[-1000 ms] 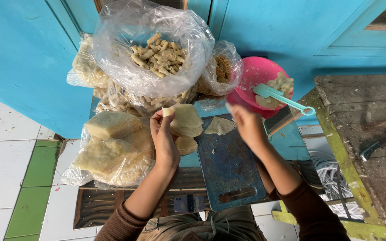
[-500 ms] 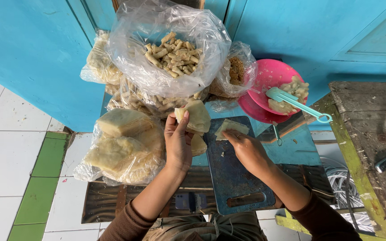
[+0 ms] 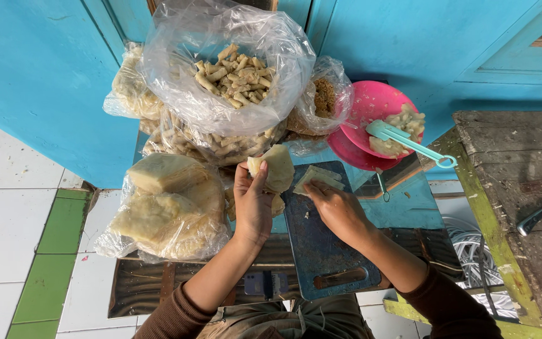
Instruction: The person folds square dough wrappers with a spoonful of brown filling placed on a cutting board, pressing the edges together to seal each piece and stacking the folded pastries on the board. They repeat this with wrapper pieces taken from a plastic-wrapped block, then pick up a plastic spatula from a pink plate.
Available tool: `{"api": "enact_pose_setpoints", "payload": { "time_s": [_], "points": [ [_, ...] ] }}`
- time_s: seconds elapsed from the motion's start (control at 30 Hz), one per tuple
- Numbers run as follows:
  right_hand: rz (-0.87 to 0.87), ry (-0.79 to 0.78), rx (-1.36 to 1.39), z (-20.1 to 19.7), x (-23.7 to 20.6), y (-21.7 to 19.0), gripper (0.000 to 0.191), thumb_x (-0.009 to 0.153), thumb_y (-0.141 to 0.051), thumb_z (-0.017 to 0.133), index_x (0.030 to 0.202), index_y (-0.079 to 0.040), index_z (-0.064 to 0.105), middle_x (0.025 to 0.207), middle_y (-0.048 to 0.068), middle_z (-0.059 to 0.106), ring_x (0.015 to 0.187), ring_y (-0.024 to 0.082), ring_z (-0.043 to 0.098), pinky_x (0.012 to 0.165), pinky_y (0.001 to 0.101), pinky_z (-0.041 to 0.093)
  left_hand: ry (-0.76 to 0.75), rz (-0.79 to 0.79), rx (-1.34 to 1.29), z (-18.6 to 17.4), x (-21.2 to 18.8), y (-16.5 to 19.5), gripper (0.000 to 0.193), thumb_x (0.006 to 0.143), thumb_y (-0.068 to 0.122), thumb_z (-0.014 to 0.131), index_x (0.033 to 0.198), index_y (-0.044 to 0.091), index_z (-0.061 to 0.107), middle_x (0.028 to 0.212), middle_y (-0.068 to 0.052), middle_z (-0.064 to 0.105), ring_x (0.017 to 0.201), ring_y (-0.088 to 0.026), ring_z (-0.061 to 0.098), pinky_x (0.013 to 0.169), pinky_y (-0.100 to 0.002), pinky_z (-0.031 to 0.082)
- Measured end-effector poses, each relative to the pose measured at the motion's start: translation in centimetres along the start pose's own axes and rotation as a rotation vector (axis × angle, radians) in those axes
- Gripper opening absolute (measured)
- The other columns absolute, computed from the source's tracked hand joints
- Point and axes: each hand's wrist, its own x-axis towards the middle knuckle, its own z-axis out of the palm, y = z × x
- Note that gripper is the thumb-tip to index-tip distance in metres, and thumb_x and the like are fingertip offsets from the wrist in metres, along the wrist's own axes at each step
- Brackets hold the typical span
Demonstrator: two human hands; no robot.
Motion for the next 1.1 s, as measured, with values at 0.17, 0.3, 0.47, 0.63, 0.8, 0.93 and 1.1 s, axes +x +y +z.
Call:
{"api": "enact_pose_setpoints", "payload": {
  "time_s": [0.17,0.3,0.47,0.63,0.8,0.93,1.1],
  "points": [
    [0.019,0.160,0.263,-2.6,1.0,-0.9,0.036,0.091,-0.007,0.070,0.126,-0.003,0.067,0.121,0.019,0.072,0.100,0.032,0.074,0.082,0.0393,0.061,-0.011,-0.043,0.009,0.2,0.1,0.2,0.017,0.102,0.017,0.060,0.118,0.012,0.055,0.120,-0.005,0.066,0.109,-0.018,0.067,0.090,-0.040,0.059],
    [0.023,0.397,0.425,-3.7,1.3,-1.9,0.022,0.095,-0.001,0.074,0.116,-0.005,0.071,0.113,0.010,0.074,0.101,0.025,0.077,0.082,0.0337,0.062,-0.082,-0.117,0.009,0.5,-0.6,-0.2,0.020,0.106,0.019,0.053,0.125,0.011,0.052,0.123,-0.006,0.064,0.111,-0.018,0.067,0.090,-0.038,0.059],
    [-0.063,0.419,0.419,-3.6,1.5,-2.7,0.027,0.084,-0.006,0.081,0.109,-0.003,0.070,0.106,0.011,0.070,0.097,0.029,0.069,0.083,0.0371,0.056,-0.196,-0.232,0.041,1.1,-2.0,-0.9,0.037,0.107,0.023,0.045,0.142,0.014,0.046,0.129,-0.006,0.061,0.114,-0.016,0.065,0.094,-0.035,0.058],
    [0.034,0.361,0.429,-2.2,0.5,-1.6,0.018,0.092,-0.004,0.075,0.109,-0.004,0.072,0.107,0.008,0.072,0.096,0.025,0.073,0.083,0.0331,0.057,-0.194,-0.308,0.097,1.2,-2.1,-1.0,0.045,0.107,0.023,0.045,0.150,0.013,0.040,0.127,-0.007,0.062,0.112,-0.015,0.065,0.094,-0.034,0.058],
    [0.452,0.247,1.126,0.7,0.0,2.1,0.013,0.106,-0.008,0.062,0.116,0.000,0.066,0.105,0.009,0.071,0.098,0.017,0.068,0.084,0.0302,0.055,-0.321,-0.100,0.359,1.0,-1.9,-1.9,0.064,0.097,-0.002,0.060,0.154,0.011,0.036,0.122,-0.011,0.064,0.107,-0.016,0.065,0.090,-0.033,0.056],
    [0.877,0.368,1.874,1.6,0.6,5.7,0.018,0.101,-0.013,0.059,0.113,-0.001,0.064,0.107,0.011,0.073,0.100,0.020,0.071,0.088,0.0339,0.059,-0.120,-0.232,0.337,0.5,-1.4,-1.5,0.061,0.092,-0.006,0.054,0.150,0.011,0.043,0.119,-0.010,0.067,0.103,-0.017,0.070,0.087,-0.034,0.060],
    [0.748,0.461,1.669,1.7,1.5,7.0,0.015,0.103,-0.006,0.063,0.117,-0.002,0.066,0.115,0.011,0.070,0.103,0.016,0.070,0.091,0.0330,0.058,0.030,-0.165,0.315,0.4,-1.1,-0.5,0.055,0.093,-0.006,0.048,0.145,0.010,0.048,0.123,-0.010,0.067,0.108,-0.021,0.067,0.087,-0.036,0.058]
  ]
}}
